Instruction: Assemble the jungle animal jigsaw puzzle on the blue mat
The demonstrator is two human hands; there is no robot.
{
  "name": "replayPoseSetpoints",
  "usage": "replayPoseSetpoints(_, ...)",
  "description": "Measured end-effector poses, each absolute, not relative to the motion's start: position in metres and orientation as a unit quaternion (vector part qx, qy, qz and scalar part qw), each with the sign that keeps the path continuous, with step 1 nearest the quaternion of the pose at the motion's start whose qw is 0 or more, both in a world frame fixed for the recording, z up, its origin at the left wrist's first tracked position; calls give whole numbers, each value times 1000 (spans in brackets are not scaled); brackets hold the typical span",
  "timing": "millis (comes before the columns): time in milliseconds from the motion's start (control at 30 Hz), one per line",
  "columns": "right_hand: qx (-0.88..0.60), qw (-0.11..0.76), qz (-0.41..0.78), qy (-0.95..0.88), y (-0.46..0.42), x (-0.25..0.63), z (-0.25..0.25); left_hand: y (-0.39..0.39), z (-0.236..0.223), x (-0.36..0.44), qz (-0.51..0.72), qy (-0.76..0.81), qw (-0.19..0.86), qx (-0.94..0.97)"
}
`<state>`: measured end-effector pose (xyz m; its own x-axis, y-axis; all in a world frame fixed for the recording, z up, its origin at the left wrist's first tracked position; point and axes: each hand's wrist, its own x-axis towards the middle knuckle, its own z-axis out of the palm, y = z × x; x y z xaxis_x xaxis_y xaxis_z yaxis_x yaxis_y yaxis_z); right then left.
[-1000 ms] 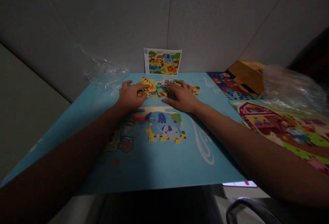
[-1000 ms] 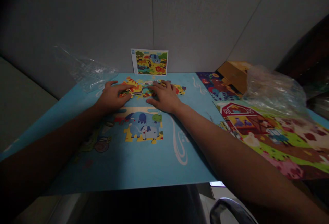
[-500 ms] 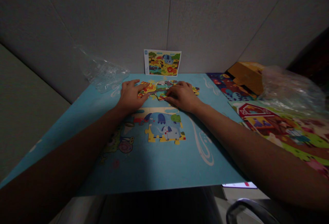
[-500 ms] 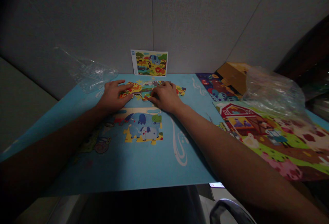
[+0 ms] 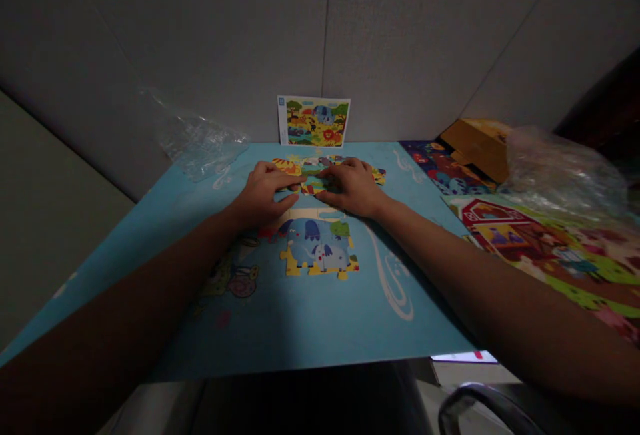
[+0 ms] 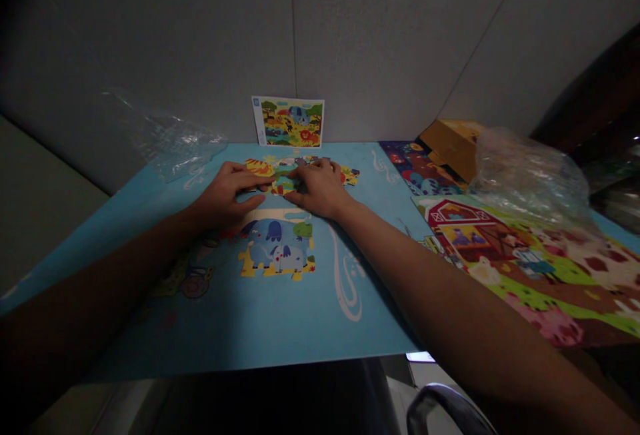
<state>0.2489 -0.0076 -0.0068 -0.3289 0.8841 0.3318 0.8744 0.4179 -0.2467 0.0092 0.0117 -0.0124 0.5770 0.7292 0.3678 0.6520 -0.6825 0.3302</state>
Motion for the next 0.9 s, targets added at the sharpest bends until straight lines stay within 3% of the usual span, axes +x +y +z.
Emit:
replayPoseSetpoints(200,-546,318,-5,-775,-12,248,2,3,-3,10,253,382,109,882)
replayPoseSetpoints(367,-494,316,-5,-810,-20,245,6,-1,-1,12,288,364,98,880)
replayPoseSetpoints(500,-549,335,-35,-765,-17,255,8,7,-5,10,333,480,62,810)
replayPoseSetpoints(633,-636,388,-64,-664,-10,271,7,16,-9,6,282,585,64,758)
replayPoseSetpoints(900,-671,278,-35,-686,-6,273,-1,21,-17,3,254,605,38,754)
